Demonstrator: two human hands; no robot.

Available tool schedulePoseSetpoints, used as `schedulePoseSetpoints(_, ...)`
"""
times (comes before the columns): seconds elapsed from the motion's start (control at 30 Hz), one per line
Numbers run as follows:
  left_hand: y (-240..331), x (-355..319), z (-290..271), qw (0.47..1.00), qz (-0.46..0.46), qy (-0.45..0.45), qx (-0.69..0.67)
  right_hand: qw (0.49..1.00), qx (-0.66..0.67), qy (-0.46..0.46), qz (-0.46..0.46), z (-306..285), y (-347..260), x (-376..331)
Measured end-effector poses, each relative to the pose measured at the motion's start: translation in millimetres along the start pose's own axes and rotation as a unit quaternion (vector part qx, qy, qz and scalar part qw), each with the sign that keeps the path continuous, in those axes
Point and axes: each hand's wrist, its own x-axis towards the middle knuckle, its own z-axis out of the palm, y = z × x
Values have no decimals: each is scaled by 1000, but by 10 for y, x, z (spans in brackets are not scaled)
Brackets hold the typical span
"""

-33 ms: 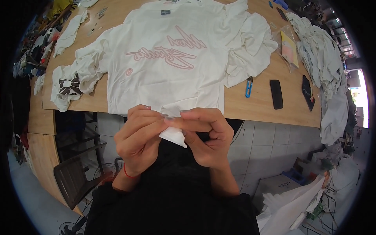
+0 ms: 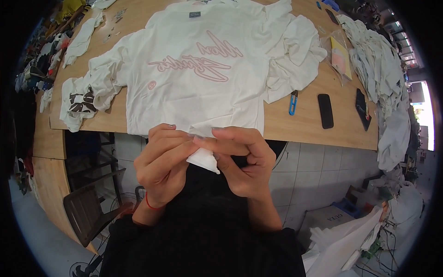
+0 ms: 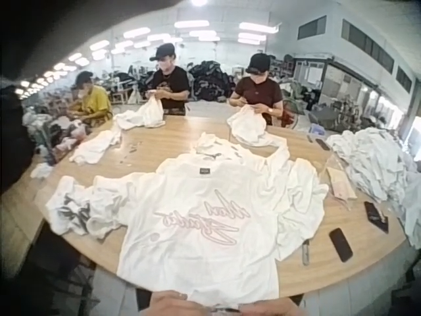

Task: Trim loose threads from white t-shirts using thread nippers.

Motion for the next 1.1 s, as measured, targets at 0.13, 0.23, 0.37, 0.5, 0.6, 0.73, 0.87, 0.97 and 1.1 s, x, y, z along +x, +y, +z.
schedulePoseSetpoints(0.13,6,22,-53,999,20,1,46,998,-49,25,35,-12,-87,-8)
schedulePoseSetpoints(0.23,1,20,-70,996,41,15,83,993,-80,65,58,-69,-163,-6)
schedulePoseSetpoints(0.37,-35,-14,-93,994,59,33,85,984,-149,91,22,-195,-252,15)
schedulePoseSetpoints(0.5,-26,0,-147,993,72,24,89,978,-182,100,1,-317,-378,-20)
schedulePoseSetpoints(0.6,-25,-10,-166,993,83,21,78,976,-191,106,-14,-279,-486,41)
schedulePoseSetpoints(0.73,-88,-66,-169,992,114,46,36,978,-186,84,-37,-245,-590,70)
schedulePoseSetpoints(0.87,-261,-177,-19,982,121,108,-96,980,-181,75,-38,-206,-615,82)
schedulePoseSetpoints(0.97,-260,-222,15,978,89,124,-145,983,-156,83,-44,-198,-587,65)
schedulePoseSetpoints(1.1,-227,-255,32,978,57,130,-152,982,-173,63,-38,-188,-571,54)
